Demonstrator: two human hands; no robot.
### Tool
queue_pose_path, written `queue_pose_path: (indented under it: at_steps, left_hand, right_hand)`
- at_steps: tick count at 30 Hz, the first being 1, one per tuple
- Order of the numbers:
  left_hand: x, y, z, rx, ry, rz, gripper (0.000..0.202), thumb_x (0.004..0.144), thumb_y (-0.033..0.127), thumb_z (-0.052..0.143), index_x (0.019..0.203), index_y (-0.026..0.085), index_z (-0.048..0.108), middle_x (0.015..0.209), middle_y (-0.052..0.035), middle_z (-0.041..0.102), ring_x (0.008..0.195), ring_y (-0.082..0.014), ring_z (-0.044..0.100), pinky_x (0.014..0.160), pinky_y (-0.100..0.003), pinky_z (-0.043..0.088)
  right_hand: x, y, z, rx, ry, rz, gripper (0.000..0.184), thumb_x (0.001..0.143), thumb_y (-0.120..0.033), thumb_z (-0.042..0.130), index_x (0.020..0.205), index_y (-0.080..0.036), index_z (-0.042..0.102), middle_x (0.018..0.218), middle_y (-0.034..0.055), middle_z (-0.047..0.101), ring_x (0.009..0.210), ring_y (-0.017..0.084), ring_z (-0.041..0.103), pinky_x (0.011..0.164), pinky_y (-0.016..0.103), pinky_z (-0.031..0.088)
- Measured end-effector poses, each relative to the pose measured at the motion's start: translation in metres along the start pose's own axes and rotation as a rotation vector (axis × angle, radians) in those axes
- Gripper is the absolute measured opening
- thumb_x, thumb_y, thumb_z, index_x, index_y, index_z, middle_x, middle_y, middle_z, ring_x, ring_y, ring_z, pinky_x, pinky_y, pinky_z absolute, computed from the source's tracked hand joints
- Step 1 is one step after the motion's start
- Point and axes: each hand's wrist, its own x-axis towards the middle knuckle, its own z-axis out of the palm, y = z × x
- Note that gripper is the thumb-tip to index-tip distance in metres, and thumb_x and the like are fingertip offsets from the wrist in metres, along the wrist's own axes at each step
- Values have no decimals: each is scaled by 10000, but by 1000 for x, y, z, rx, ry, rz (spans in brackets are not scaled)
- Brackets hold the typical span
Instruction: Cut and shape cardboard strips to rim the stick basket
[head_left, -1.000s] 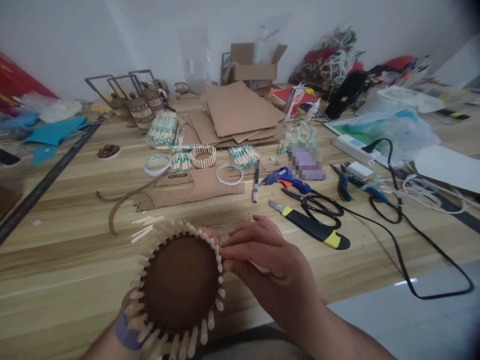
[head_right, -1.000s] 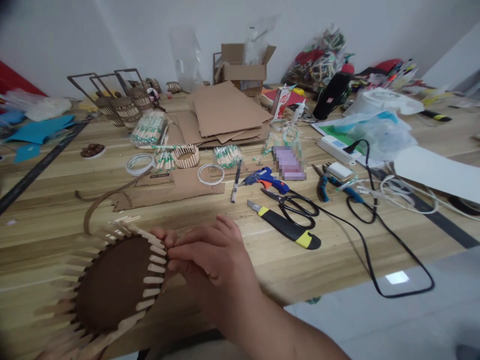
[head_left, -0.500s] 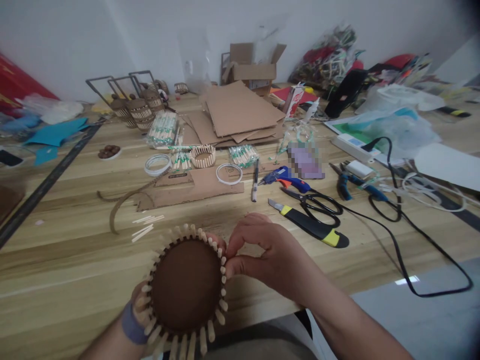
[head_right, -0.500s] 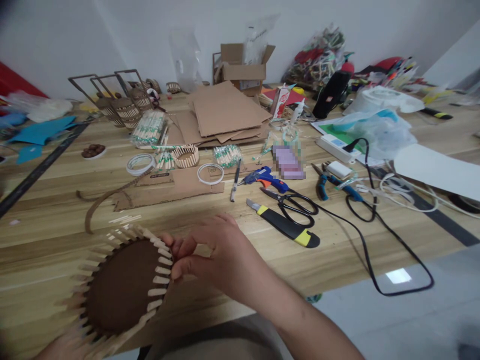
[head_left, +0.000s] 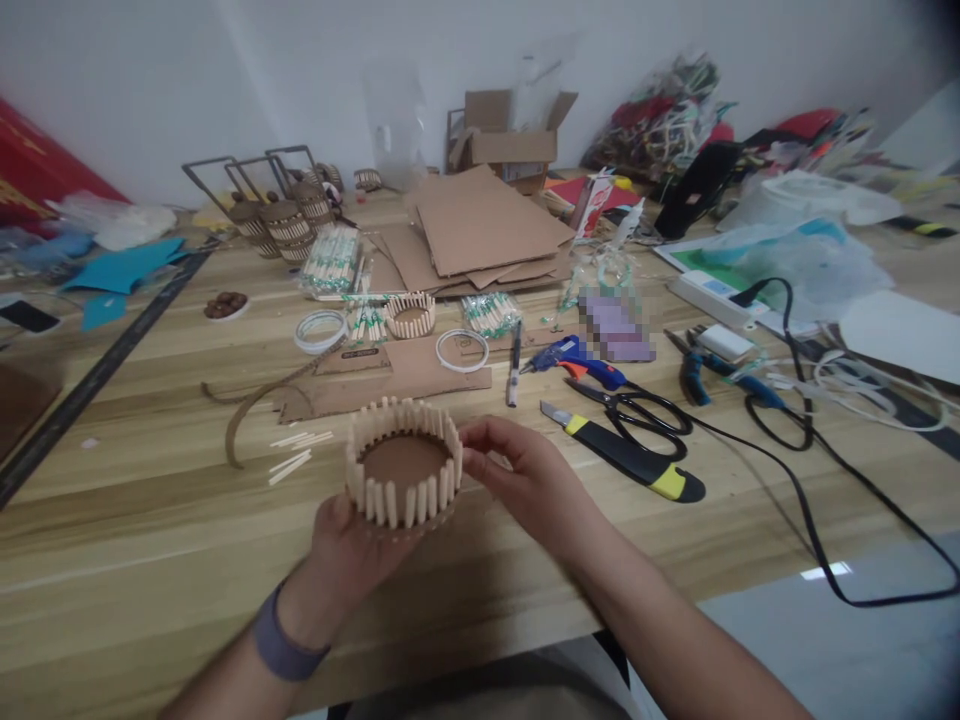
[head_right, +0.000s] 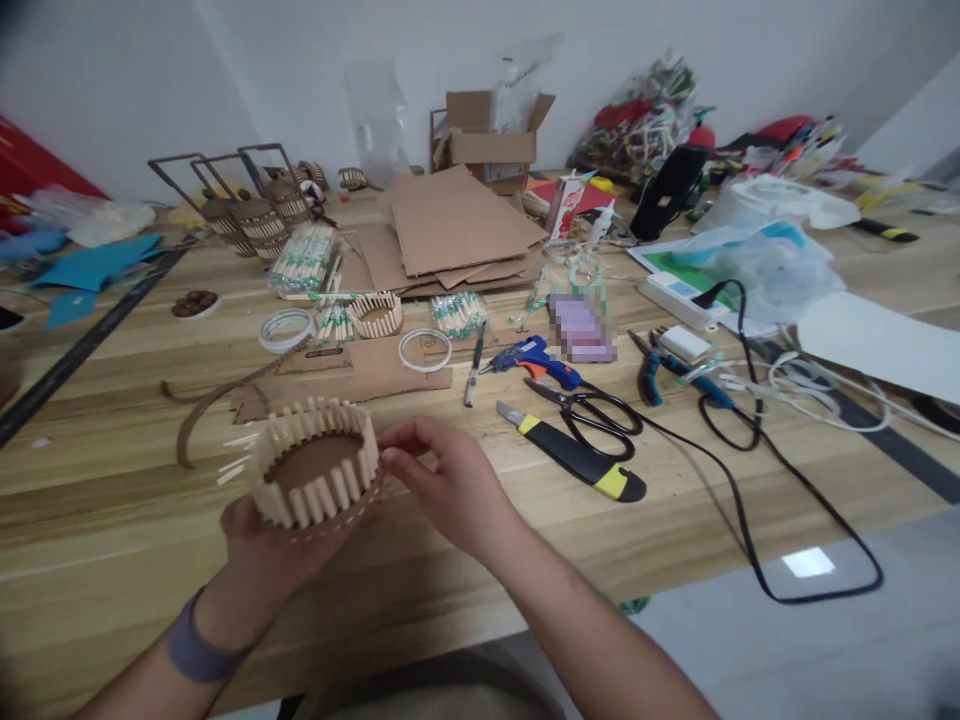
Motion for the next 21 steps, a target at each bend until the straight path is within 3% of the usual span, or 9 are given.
queue_pose_path:
  at_steps: [2,4,7,10,12,16,19,21]
  left_hand:
    - [10,4,16,49,3,54,678,772,476,771,1387,287,556,1279,-48,696,1240,-273,604,1039,-334,494]
    - [17,7,31,127,51,120,717,734,427,834,1381,278,563,1259,-46,703,1238,-268,603,1047,-308,481]
    - [18,6,45,303,142,188,887,609,435,923,1390,224,557,1191,-84,723,1171,-327,634,987,-365,521]
    - [14,2,50,424,185,180,988,535,426,960,1404,225,537,1183,-95,721,1116,-354,653,917,-398,546]
    - [12,0,51,447,160,147,953,569,427,946,1408,241,533,1219,-97,705,1144,-355,637,933,-412,537]
    - [8,-1,51,449,-11,127,824,676,500,869,1396,255,552,1322,-98,650,1270,-353,555,1074,-453,446]
    - [8,-2,47,315,-84,88,741,758,678,705,1353,249,598,1340,-84,645,1327,-338,511,1145,-466,370]
    - [8,-4,45,119,-52,20,675,833,716,593,1345,275,605,1362,-60,638,1322,-320,526,1116,-468,414]
  right_hand:
    - [-3,4,1,-16,42,-41,271,964,-402,549,1046,-192,701,1042,80,754,980,208,685,874,356,517]
    - [-7,5,3,34,30,-94,423,980,-520,504,1197,-191,658,1209,119,710,1124,232,652,983,393,487]
    - [-12,2,9,59,-27,-178,722,862,-705,566,1366,-189,539,1355,144,623,1250,272,577,1062,415,442]
    - [-16,2,17,65,-41,-196,896,751,-756,642,1420,-188,463,1322,138,632,1250,296,569,1058,410,450]
    - [-18,7,21,65,-18,-182,992,738,-759,652,1492,-181,367,1351,156,606,1277,314,547,1078,435,433]
    - [-24,18,23,-7,16,-154,1159,731,-768,648,1593,-191,130,1504,196,456,1411,348,399,1149,507,342]
    - [-27,21,22,-42,11,-154,1135,761,-785,585,1600,-194,100,1526,201,426,1427,341,381,1163,503,325]
    - [-27,23,24,-77,17,-190,1083,792,-786,537,1596,-190,124,1529,204,418,1430,338,376,1169,502,317]
